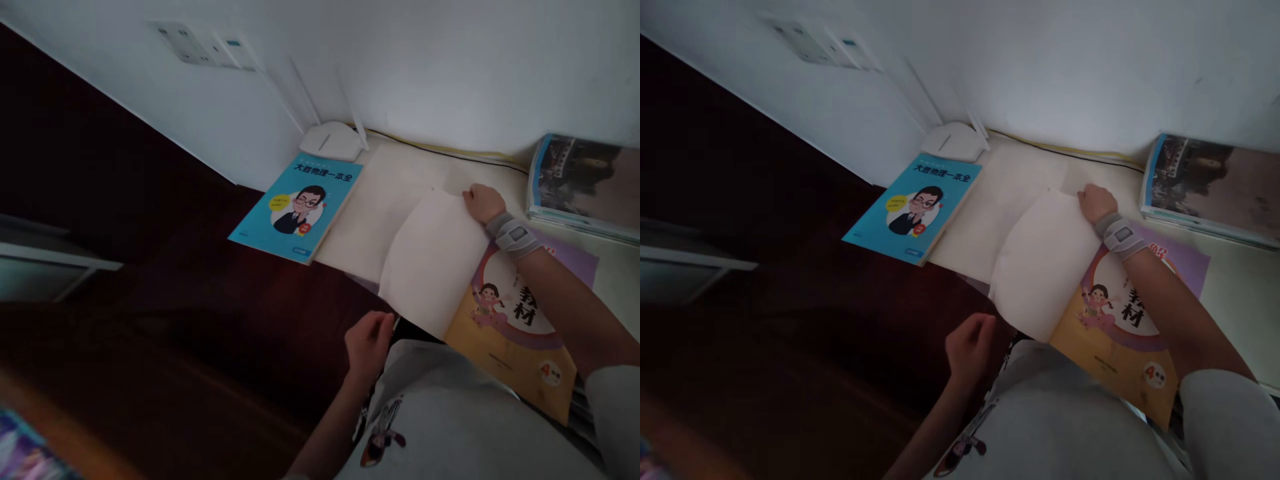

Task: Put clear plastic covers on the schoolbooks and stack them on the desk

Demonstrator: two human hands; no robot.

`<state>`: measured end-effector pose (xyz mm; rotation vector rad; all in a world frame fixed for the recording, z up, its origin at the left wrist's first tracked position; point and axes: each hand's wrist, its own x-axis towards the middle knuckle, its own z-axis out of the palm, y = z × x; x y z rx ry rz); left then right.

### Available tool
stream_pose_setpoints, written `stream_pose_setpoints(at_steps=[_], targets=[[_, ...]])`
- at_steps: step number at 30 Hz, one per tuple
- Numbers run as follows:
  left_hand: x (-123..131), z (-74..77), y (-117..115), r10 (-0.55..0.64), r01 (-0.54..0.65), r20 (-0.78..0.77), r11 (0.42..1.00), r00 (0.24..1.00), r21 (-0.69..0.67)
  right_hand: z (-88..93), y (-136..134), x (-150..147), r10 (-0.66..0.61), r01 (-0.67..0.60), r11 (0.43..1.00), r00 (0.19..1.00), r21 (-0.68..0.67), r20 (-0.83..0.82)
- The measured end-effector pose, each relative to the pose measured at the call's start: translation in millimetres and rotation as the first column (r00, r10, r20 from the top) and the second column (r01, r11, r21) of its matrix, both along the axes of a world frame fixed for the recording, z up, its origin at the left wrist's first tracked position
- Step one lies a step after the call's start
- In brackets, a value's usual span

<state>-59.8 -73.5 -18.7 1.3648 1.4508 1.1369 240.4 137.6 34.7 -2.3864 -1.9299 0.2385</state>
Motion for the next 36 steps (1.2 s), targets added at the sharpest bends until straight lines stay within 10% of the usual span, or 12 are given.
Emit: stream_pose_setpoints(at_steps=[3, 6, 12, 20, 27, 36], targets=[[-2.8, 15.2, 4.9, 0.015, 0.362, -0.586, 0.773, 0.81, 0.521, 3.8, -1.2, 12.1, 0.069, -0.067, 0.996, 0.997, 0.056, -0.042], [14.1, 34.2, 18.7, 0.011, 0.703, -0.867, 0.581, 0.498, 0.411, 3.4, -5.0, 21.4, 0.08, -0.07, 0.994, 0.991, 0.088, -0.111], [37.8, 34.4, 34.9, -0.163, 0.823, -0.961, 0.56, 0.221, 0.095, 1.1, -8.7, 32.0, 0.042, -0.04, 0.999, 0.983, 0.018, -0.178], [32.4, 2.0, 40.0, -0.303, 0.836, -0.91, 0.542, 0.283, 0.08, 1.5, -3.4, 33.6, 0.058, -0.071, 0.995, 0.986, -0.076, -0.155], [30.7, 3.8, 51.1, -0.291, 0.735, -0.873, 0.669, 0.391, 0.107, 0.6, -2.5, 40.4, -0.003, -0.003, 0.999, 0.99, -0.039, -0.139], [34.9, 2.4, 61.5, -0.453, 0.763, -0.786, 0.645, 0.42, 0.035, 0.3, -4.5, 48.1, -0.024, 0.021, 1.0, 0.988, -0.023, -0.155]])
